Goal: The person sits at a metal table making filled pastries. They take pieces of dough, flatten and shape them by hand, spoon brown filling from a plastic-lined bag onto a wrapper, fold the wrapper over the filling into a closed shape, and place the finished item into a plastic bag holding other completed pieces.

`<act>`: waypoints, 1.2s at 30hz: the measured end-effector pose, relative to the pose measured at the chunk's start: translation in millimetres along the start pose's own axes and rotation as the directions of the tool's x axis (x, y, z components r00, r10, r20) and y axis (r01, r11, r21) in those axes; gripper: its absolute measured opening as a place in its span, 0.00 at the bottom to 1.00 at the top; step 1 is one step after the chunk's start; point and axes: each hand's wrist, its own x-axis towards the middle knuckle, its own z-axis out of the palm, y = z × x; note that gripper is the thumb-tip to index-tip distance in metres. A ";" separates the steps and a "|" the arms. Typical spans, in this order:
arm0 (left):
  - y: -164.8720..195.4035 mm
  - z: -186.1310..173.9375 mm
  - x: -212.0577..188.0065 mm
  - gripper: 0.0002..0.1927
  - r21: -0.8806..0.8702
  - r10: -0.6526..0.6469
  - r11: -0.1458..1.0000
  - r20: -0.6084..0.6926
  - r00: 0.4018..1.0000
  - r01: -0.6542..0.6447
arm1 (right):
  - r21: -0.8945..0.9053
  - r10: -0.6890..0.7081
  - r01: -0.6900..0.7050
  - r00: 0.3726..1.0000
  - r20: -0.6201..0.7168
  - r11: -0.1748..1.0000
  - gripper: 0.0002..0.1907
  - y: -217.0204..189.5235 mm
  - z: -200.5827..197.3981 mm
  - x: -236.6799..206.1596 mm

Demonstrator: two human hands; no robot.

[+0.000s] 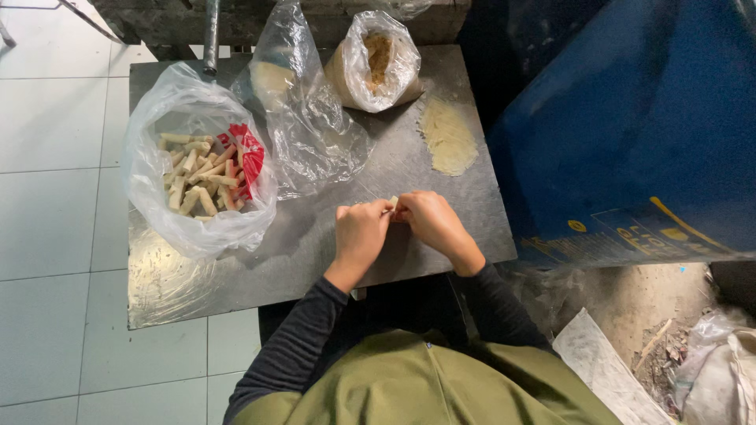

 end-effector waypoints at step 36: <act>-5.5 7.8 18.4 0.07 -0.059 -0.168 0.985 -0.136 0.976 0.161 | 0.109 0.123 -0.090 0.927 -0.354 0.990 0.07 36.3 29.8 5.9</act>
